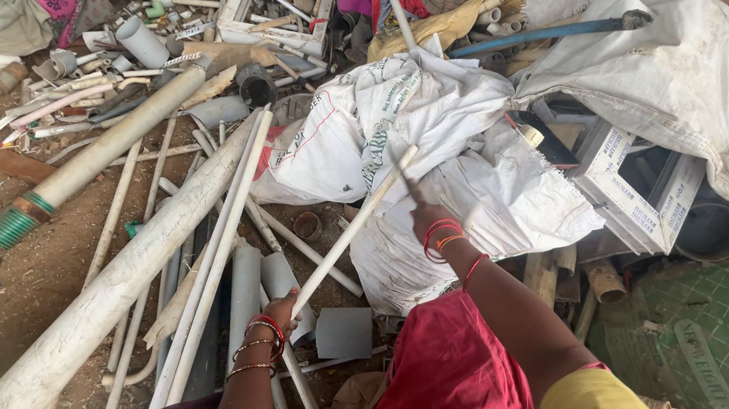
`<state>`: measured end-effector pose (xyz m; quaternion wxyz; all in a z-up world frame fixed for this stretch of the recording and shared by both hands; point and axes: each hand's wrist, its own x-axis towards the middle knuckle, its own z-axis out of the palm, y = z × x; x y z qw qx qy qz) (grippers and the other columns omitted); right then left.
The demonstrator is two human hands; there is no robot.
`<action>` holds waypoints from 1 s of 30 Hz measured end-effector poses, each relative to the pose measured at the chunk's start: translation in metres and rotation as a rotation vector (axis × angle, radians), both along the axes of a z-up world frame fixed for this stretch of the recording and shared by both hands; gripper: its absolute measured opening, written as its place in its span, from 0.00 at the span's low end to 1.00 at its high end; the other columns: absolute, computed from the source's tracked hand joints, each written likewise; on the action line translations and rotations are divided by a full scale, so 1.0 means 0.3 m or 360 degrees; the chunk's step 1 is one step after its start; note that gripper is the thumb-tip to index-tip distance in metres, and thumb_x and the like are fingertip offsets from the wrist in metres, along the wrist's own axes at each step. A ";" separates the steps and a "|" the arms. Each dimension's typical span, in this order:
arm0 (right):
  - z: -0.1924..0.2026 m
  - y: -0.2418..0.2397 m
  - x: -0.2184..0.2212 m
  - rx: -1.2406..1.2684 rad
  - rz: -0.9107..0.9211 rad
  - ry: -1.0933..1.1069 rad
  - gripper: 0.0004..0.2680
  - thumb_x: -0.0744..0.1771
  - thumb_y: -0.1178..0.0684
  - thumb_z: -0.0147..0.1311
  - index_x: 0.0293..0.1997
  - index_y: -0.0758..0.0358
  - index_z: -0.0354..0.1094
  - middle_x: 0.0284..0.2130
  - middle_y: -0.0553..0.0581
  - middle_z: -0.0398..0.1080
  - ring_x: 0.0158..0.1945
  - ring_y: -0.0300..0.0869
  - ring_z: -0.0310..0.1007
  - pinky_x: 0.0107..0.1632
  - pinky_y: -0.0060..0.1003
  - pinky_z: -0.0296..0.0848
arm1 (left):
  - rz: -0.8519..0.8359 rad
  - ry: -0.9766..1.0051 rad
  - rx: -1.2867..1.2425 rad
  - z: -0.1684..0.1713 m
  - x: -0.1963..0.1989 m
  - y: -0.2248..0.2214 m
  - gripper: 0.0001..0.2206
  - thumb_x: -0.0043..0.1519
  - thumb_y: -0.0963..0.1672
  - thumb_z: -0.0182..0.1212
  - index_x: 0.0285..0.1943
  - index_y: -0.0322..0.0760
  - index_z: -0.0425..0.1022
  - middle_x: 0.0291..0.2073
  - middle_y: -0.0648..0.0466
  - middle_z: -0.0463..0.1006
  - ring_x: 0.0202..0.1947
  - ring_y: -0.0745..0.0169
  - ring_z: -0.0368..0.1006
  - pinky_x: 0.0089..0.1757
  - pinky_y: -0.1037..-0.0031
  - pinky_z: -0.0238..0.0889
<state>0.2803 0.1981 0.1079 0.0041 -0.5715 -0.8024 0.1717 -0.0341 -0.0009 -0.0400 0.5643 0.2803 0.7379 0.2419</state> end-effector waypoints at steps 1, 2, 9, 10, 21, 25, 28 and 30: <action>-0.018 -0.040 -0.022 -0.0040 0.0125 -0.0071 0.27 0.72 0.46 0.42 0.80 0.34 0.28 0.43 0.72 0.76 0.46 0.62 0.77 0.50 0.56 0.74 | 0.0044 -0.0137 -0.0036 -0.002 0.001 -0.009 0.30 0.70 0.61 0.42 0.36 0.35 0.73 0.21 0.54 0.67 0.20 0.64 0.62 0.26 0.67 0.59; -0.067 -0.136 -0.040 0.0029 0.0410 -0.0156 0.26 0.72 0.46 0.43 0.79 0.35 0.29 0.42 0.71 0.76 0.46 0.63 0.77 0.50 0.58 0.73 | 0.0088 -0.0273 -0.0073 -0.004 0.003 -0.011 0.29 0.70 0.61 0.44 0.36 0.36 0.72 0.21 0.57 0.67 0.21 0.67 0.62 0.25 0.69 0.58; -0.036 -0.050 0.010 0.0253 0.0115 -0.0254 0.25 0.73 0.47 0.41 0.81 0.38 0.30 0.40 0.65 0.78 0.43 0.59 0.79 0.45 0.55 0.77 | -0.0249 0.0547 0.0013 -0.046 0.008 0.006 0.38 0.69 0.63 0.32 0.41 0.35 0.86 0.28 0.45 0.79 0.29 0.51 0.75 0.39 0.60 0.67; -0.038 -0.049 -0.009 0.0247 0.0054 -0.0169 0.26 0.73 0.47 0.42 0.81 0.39 0.29 0.40 0.66 0.78 0.43 0.60 0.79 0.45 0.54 0.76 | -0.0224 0.0592 0.0056 -0.049 0.017 -0.006 0.38 0.69 0.63 0.32 0.43 0.36 0.87 0.29 0.44 0.80 0.31 0.49 0.76 0.41 0.58 0.68; 0.015 -0.062 -0.002 0.0240 0.0084 -0.0272 0.28 0.71 0.52 0.41 0.80 0.31 0.28 0.44 0.67 0.77 0.45 0.58 0.80 0.46 0.53 0.77 | -0.0429 0.0882 0.0228 -0.007 0.042 -0.047 0.32 0.64 0.64 0.43 0.51 0.39 0.76 0.35 0.43 0.83 0.40 0.44 0.81 0.44 0.54 0.73; -0.032 -0.078 -0.043 0.0166 -0.0107 -0.0088 0.29 0.72 0.49 0.42 0.80 0.35 0.23 0.44 0.72 0.74 0.44 0.62 0.78 0.47 0.54 0.75 | -0.0443 0.0944 0.0189 0.048 0.056 -0.044 0.32 0.64 0.64 0.42 0.51 0.40 0.77 0.38 0.44 0.83 0.42 0.46 0.81 0.45 0.56 0.73; -0.123 -0.267 -0.059 0.0152 0.0450 -0.0354 0.25 0.73 0.46 0.41 0.78 0.28 0.28 0.46 0.69 0.74 0.45 0.59 0.78 0.48 0.54 0.75 | -0.0480 0.0956 0.0092 0.066 0.060 -0.033 0.31 0.65 0.64 0.41 0.54 0.42 0.76 0.40 0.45 0.83 0.44 0.46 0.81 0.47 0.55 0.73; -0.137 -0.297 -0.039 0.0137 0.0506 -0.0416 0.25 0.73 0.46 0.41 0.79 0.27 0.29 0.45 0.68 0.75 0.45 0.58 0.78 0.49 0.52 0.76 | -0.0484 0.0954 0.0047 0.072 0.062 -0.035 0.31 0.65 0.64 0.41 0.57 0.42 0.74 0.41 0.45 0.83 0.44 0.46 0.81 0.47 0.55 0.74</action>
